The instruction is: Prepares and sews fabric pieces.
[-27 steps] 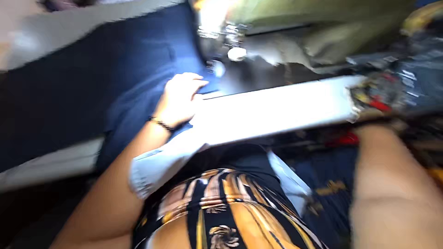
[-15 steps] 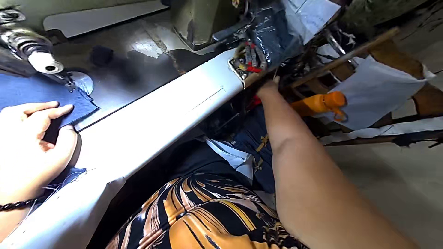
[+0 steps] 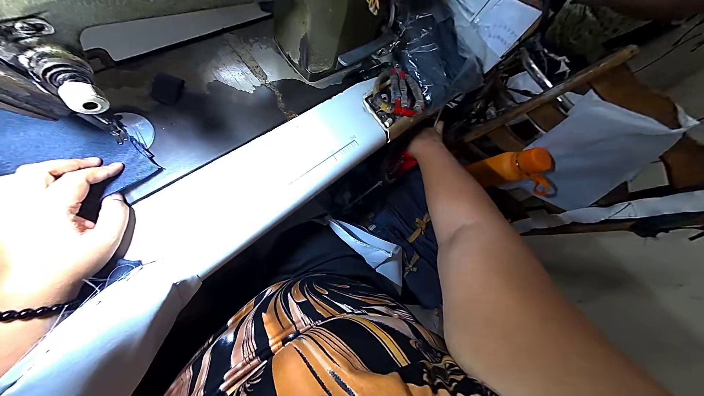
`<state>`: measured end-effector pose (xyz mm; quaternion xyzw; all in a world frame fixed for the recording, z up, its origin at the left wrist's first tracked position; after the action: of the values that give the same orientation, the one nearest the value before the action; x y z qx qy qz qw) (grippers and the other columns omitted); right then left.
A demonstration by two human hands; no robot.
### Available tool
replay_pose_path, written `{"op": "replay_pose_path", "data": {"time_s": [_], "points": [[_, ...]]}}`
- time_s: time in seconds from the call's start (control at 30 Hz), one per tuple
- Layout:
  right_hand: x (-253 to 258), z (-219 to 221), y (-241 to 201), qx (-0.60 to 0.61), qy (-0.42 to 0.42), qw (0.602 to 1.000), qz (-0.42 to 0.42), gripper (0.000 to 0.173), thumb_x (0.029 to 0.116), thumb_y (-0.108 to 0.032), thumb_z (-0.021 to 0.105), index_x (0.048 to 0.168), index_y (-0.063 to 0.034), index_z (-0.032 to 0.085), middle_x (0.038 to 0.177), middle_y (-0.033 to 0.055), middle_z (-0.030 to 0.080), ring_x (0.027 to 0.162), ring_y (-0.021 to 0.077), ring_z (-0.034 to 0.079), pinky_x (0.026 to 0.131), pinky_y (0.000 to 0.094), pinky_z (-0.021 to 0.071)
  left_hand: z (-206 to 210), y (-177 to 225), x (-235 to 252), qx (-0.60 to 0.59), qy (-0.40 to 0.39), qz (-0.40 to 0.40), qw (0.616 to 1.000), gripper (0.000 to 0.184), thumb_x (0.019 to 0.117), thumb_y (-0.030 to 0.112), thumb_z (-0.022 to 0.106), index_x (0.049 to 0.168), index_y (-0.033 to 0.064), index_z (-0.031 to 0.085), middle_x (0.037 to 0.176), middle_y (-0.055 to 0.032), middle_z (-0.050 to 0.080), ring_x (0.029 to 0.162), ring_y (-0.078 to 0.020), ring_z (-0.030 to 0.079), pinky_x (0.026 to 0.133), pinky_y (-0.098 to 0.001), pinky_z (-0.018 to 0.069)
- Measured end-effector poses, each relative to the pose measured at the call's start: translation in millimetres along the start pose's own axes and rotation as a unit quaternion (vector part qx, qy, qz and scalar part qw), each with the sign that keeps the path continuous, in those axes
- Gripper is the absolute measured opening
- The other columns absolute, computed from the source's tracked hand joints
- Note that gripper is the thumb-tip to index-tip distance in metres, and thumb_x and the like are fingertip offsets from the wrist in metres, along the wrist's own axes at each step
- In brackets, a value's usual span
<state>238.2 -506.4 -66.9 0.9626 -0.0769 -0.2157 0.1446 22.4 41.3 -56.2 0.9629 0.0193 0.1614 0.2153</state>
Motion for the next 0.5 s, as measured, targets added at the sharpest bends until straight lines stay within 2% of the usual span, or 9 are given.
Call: {"op": "replay_pose_path", "data": {"time_s": [0.1, 0.2, 0.27, 0.37, 0.5], "points": [[6.3, -1.1, -0.5, -0.018, -0.024, 1.000, -0.005, 0.053, 0.0971, -0.023, 0.062, 0.142, 0.0042, 0.055, 0.143, 0.0287, 0.055, 0.140, 0.0481, 0.045, 0.115, 0.0746, 0.0201, 0.6, -9.0, 0.2, 0.018, 0.002, 0.005, 1.000, 0.058, 0.0957, 0.044, 0.039, 0.130, 0.0057, 0.066, 0.144, -0.0190, 0.057, 0.137, -0.0380, 0.050, 0.111, -0.0580, 0.0374], [8.3, -3.2, 1.1, -0.025, -0.037, 0.999, -0.015, 0.055, 0.0966, -0.026, 0.063, 0.142, 0.0025, 0.054, 0.145, 0.0289, 0.054, 0.141, 0.0474, 0.043, 0.114, 0.0750, 0.0199, -4.3, -1.3, 2.9, 0.018, -0.004, 0.006, 1.000, 0.057, 0.0955, 0.043, 0.040, 0.128, 0.0052, 0.067, 0.142, -0.0195, 0.058, 0.135, -0.0388, 0.051, 0.111, -0.0577, 0.0371], [5.4, -6.7, 0.5, -0.035, -0.062, 0.997, -0.010, 0.056, 0.0980, -0.029, 0.062, 0.142, 0.0052, 0.054, 0.146, 0.0305, 0.052, 0.143, 0.0481, 0.041, 0.117, 0.0732, 0.0173, 0.0, -5.1, 1.9, 0.015, 0.003, 0.002, 1.000, 0.057, 0.0956, 0.043, 0.040, 0.129, 0.0056, 0.067, 0.143, -0.0191, 0.057, 0.136, -0.0386, 0.050, 0.111, -0.0579, 0.0371], [5.5, -10.2, -1.9, -0.040, -0.092, 0.995, 0.005, 0.060, 0.0983, -0.031, 0.062, 0.142, 0.0083, 0.052, 0.149, 0.0316, 0.048, 0.146, 0.0482, 0.036, 0.119, 0.0707, 0.0142, -1.5, 4.1, 1.5, 0.014, 0.000, -0.007, 1.000, 0.058, 0.0949, 0.040, 0.039, 0.129, 0.0012, 0.066, 0.143, -0.0230, 0.055, 0.135, -0.0427, 0.049, 0.110, -0.0605, 0.0361], [9.3, -10.1, -1.2, -0.039, -0.095, 0.995, -0.003, 0.054, 0.0980, -0.031, 0.063, 0.135, 0.0081, 0.059, 0.145, 0.0311, 0.053, 0.144, 0.0472, 0.040, 0.119, 0.0722, 0.0132, -5.7, 11.8, 2.6, 0.011, 0.000, -0.001, 1.000, 0.057, 0.0951, 0.039, 0.040, 0.127, 0.0006, 0.066, 0.142, -0.0235, 0.056, 0.134, -0.0431, 0.050, 0.109, -0.0598, 0.0369]]}}
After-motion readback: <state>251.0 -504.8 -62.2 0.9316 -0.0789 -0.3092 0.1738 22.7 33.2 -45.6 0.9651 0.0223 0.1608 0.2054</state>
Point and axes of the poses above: each hand's wrist, its own x-axis towards the middle knuckle, its own z-axis out of the palm, y = z × x, the point moved 2 cm from there along x, towards the middle knuckle
